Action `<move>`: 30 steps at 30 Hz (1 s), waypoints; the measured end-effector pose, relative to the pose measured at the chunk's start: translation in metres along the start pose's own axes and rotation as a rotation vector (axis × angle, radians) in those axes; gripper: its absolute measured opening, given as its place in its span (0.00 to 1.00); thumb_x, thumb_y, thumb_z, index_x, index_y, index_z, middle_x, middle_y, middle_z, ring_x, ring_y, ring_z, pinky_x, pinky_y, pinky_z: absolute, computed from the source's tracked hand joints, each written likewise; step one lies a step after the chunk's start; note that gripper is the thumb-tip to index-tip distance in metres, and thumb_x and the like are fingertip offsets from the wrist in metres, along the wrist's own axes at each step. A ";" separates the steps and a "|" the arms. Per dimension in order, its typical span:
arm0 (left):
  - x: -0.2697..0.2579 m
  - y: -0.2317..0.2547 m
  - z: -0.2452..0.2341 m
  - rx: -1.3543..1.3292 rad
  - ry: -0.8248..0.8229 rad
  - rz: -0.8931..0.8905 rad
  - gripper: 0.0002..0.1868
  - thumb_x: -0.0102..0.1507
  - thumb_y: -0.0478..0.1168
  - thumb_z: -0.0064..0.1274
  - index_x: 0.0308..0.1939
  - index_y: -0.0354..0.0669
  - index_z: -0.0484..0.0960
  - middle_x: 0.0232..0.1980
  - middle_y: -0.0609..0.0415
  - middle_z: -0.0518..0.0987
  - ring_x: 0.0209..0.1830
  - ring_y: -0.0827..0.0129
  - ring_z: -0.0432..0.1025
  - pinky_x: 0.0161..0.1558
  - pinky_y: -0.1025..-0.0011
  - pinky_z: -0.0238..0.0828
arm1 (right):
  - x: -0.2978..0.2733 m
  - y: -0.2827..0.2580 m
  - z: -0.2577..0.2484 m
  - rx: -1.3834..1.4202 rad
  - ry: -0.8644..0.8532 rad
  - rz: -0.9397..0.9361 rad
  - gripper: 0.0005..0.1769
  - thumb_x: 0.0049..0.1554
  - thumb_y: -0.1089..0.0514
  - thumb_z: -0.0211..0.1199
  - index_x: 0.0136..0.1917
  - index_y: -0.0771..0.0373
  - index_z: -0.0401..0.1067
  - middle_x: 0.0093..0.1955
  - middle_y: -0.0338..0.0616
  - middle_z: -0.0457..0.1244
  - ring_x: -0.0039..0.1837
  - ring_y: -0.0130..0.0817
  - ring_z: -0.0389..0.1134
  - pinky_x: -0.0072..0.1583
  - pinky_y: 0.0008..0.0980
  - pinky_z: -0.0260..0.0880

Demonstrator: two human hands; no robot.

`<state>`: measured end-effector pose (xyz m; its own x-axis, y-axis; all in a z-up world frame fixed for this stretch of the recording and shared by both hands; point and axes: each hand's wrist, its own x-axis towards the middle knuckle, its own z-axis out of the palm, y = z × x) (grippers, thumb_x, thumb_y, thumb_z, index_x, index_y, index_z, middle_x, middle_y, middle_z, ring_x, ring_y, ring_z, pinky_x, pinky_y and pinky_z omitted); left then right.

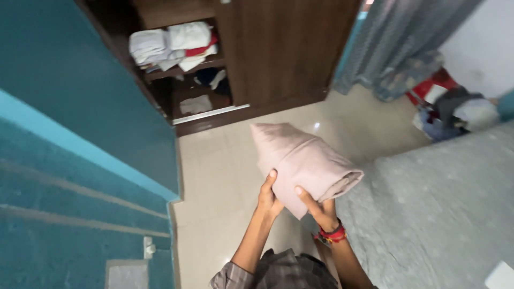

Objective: The person folds several pieces of clothing, including a white shirt, a brown shirt, and a light blue shirt, and places them into a wardrobe. They also pick up multiple books from a bed and arrange them on a shelf inside the wardrobe.

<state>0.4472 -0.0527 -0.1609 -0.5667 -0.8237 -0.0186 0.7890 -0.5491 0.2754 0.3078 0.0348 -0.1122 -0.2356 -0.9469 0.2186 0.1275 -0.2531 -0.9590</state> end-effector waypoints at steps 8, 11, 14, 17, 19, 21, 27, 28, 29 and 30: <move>-0.010 0.127 -0.030 0.308 0.124 0.227 0.47 0.55 0.41 0.67 0.74 0.31 0.59 0.68 0.38 0.72 0.69 0.48 0.67 0.68 0.53 0.67 | 0.087 0.064 -0.012 0.779 -0.388 0.231 0.42 0.54 0.47 0.66 0.73 0.74 0.59 0.73 0.54 0.59 0.74 0.43 0.59 0.72 0.40 0.56; -0.004 0.173 -0.023 0.634 0.116 0.224 0.49 0.53 0.35 0.69 0.74 0.30 0.60 0.67 0.40 0.73 0.68 0.52 0.69 0.68 0.55 0.67 | 0.140 0.117 -0.012 0.856 -0.172 0.618 0.43 0.55 0.39 0.61 0.70 0.76 0.62 0.69 0.57 0.62 0.69 0.48 0.63 0.68 0.43 0.60; 0.018 0.215 -0.001 0.919 0.118 0.268 0.48 0.52 0.31 0.69 0.74 0.32 0.63 0.67 0.44 0.74 0.67 0.60 0.69 0.68 0.60 0.67 | 0.200 0.165 0.017 0.543 -0.331 0.643 0.33 0.59 0.51 0.62 0.70 0.76 0.64 0.65 0.56 0.65 0.65 0.46 0.66 0.66 0.44 0.66; 0.052 0.249 0.005 0.855 0.261 0.281 0.44 0.53 0.30 0.68 0.72 0.33 0.67 0.64 0.44 0.76 0.63 0.60 0.72 0.64 0.61 0.71 | 0.251 0.168 0.066 0.223 -0.360 0.509 0.27 0.58 0.59 0.66 0.67 0.76 0.68 0.61 0.51 0.67 0.62 0.39 0.68 0.64 0.39 0.68; 0.074 0.278 -0.010 0.727 0.445 0.288 0.40 0.53 0.31 0.66 0.68 0.35 0.69 0.60 0.44 0.78 0.58 0.58 0.74 0.59 0.59 0.74 | 0.287 0.153 0.096 0.148 -0.291 0.449 0.25 0.57 0.60 0.67 0.64 0.76 0.70 0.59 0.48 0.69 0.61 0.35 0.69 0.63 0.36 0.68; 0.085 0.306 -0.037 0.569 0.302 0.338 0.39 0.57 0.33 0.65 0.70 0.33 0.68 0.61 0.43 0.77 0.59 0.57 0.74 0.61 0.60 0.73 | 0.322 0.135 0.117 0.188 -0.242 0.415 0.23 0.57 0.60 0.67 0.62 0.74 0.71 0.56 0.46 0.69 0.59 0.33 0.69 0.63 0.34 0.68; 0.150 0.349 -0.126 0.202 0.399 0.259 0.38 0.60 0.40 0.61 0.71 0.31 0.64 0.62 0.38 0.76 0.59 0.53 0.74 0.60 0.57 0.74 | 0.413 0.125 0.172 0.085 -0.455 0.419 0.23 0.58 0.56 0.67 0.61 0.74 0.73 0.54 0.43 0.69 0.54 0.30 0.68 0.57 0.32 0.68; 0.160 0.355 -0.138 0.165 0.413 0.238 0.39 0.60 0.41 0.61 0.71 0.31 0.63 0.62 0.37 0.76 0.59 0.51 0.75 0.59 0.56 0.75 | 0.423 0.131 0.177 0.060 -0.472 0.445 0.23 0.59 0.55 0.66 0.61 0.74 0.73 0.54 0.44 0.69 0.54 0.30 0.68 0.57 0.32 0.69; 0.168 0.363 -0.149 0.139 0.408 0.248 0.39 0.60 0.41 0.61 0.71 0.31 0.63 0.62 0.37 0.75 0.59 0.50 0.74 0.60 0.55 0.74 | 0.433 0.137 0.182 0.036 -0.487 0.470 0.23 0.60 0.54 0.65 0.61 0.74 0.73 0.54 0.44 0.69 0.55 0.30 0.68 0.56 0.33 0.70; 0.172 0.370 -0.159 0.113 0.403 0.258 0.39 0.61 0.42 0.61 0.72 0.31 0.62 0.63 0.36 0.74 0.60 0.49 0.73 0.60 0.55 0.73 | 0.442 0.144 0.187 0.013 -0.501 0.495 0.23 0.60 0.53 0.64 0.62 0.73 0.73 0.54 0.45 0.68 0.55 0.30 0.68 0.56 0.33 0.70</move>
<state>0.6788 -0.4200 -0.2150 -0.2015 -0.9322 -0.3007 0.8484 -0.3196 0.4221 0.4021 -0.4566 -0.1196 0.3245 -0.9279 -0.1833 0.1175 0.2318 -0.9656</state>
